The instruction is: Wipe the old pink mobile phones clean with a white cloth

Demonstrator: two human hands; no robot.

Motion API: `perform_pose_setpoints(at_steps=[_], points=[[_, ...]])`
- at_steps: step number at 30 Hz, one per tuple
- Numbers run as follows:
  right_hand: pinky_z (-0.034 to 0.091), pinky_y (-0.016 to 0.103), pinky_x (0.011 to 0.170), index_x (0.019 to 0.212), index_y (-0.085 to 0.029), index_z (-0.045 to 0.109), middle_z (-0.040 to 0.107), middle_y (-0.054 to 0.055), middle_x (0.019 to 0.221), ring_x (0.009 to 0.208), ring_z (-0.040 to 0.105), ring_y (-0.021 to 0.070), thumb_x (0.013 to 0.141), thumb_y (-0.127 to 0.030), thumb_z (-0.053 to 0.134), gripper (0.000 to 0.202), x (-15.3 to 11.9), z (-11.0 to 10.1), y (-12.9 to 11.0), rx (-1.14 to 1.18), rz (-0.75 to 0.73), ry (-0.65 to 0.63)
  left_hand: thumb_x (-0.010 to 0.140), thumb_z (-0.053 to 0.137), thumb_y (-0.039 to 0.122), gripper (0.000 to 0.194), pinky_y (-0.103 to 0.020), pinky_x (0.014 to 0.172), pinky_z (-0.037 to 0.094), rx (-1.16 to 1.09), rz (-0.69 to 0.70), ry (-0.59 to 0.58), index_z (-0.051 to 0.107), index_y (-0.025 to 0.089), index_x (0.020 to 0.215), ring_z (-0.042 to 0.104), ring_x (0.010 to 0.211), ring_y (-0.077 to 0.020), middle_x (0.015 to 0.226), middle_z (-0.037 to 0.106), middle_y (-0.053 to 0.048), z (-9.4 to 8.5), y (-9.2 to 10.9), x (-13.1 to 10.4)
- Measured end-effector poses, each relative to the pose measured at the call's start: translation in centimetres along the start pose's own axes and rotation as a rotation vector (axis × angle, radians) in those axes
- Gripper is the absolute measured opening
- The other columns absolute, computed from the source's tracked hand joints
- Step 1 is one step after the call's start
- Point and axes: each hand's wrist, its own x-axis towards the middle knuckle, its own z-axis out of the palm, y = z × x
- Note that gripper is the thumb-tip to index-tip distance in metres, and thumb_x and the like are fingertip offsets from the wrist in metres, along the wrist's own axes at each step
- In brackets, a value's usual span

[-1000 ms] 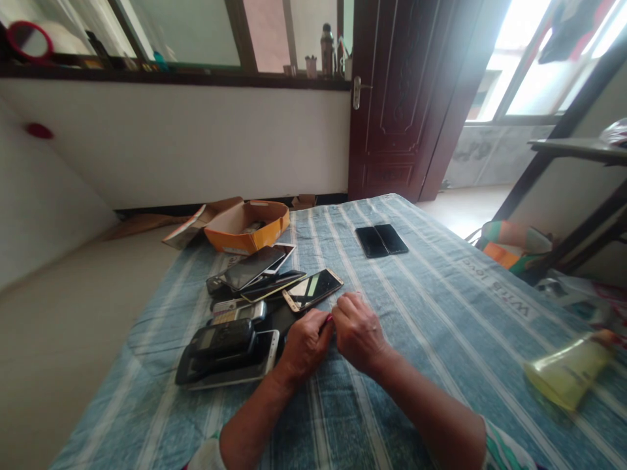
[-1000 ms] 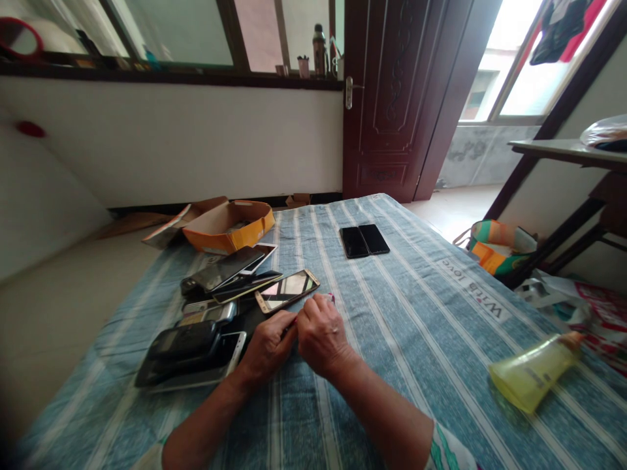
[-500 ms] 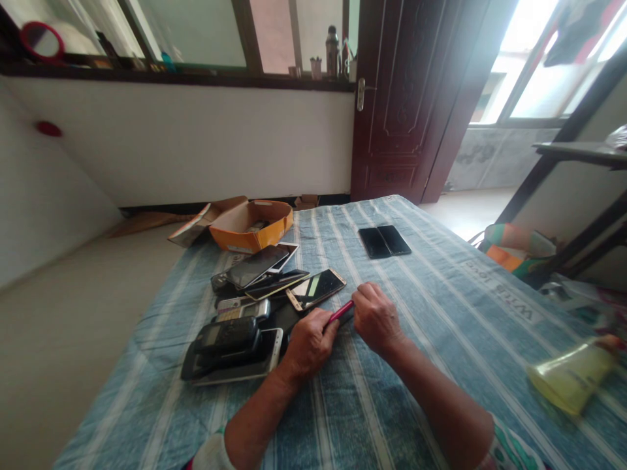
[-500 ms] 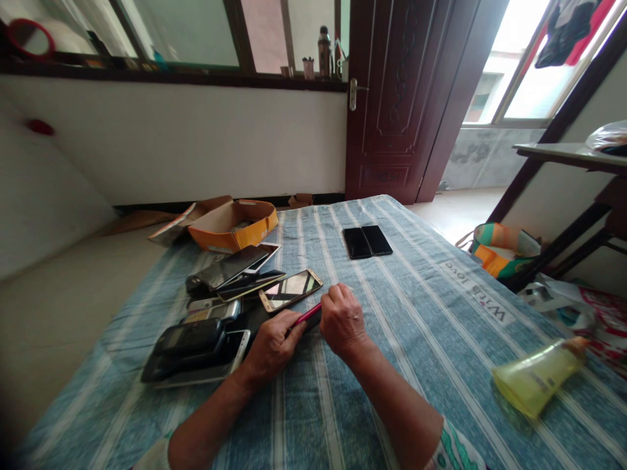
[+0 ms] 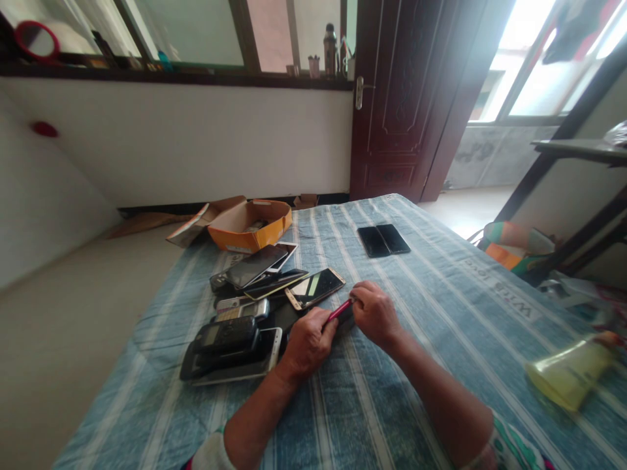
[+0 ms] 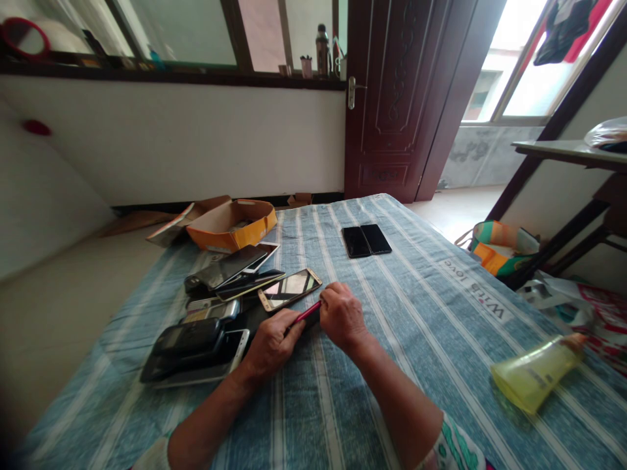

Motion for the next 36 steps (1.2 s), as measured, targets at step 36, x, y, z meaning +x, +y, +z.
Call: perform_pose_setpoints(at_steps=[36], points=[[0.044, 0.024, 0.051, 0.071, -0.014, 0.070, 0.064, 0.000, 0.055, 0.053, 0.059, 0.0151, 0.063, -0.026, 0.056, 0.020, 1.6, -0.7, 1.9, 0.725, 0.694, -0.101, 0.088, 0.049, 0.022, 0.023, -0.023, 0.063, 0.039, 0.219, -0.151, -0.268, 0.067, 0.016, 0.075, 0.060, 0.070, -0.0152, 0.074, 0.064, -0.004, -0.1, 2.7, 4.7]])
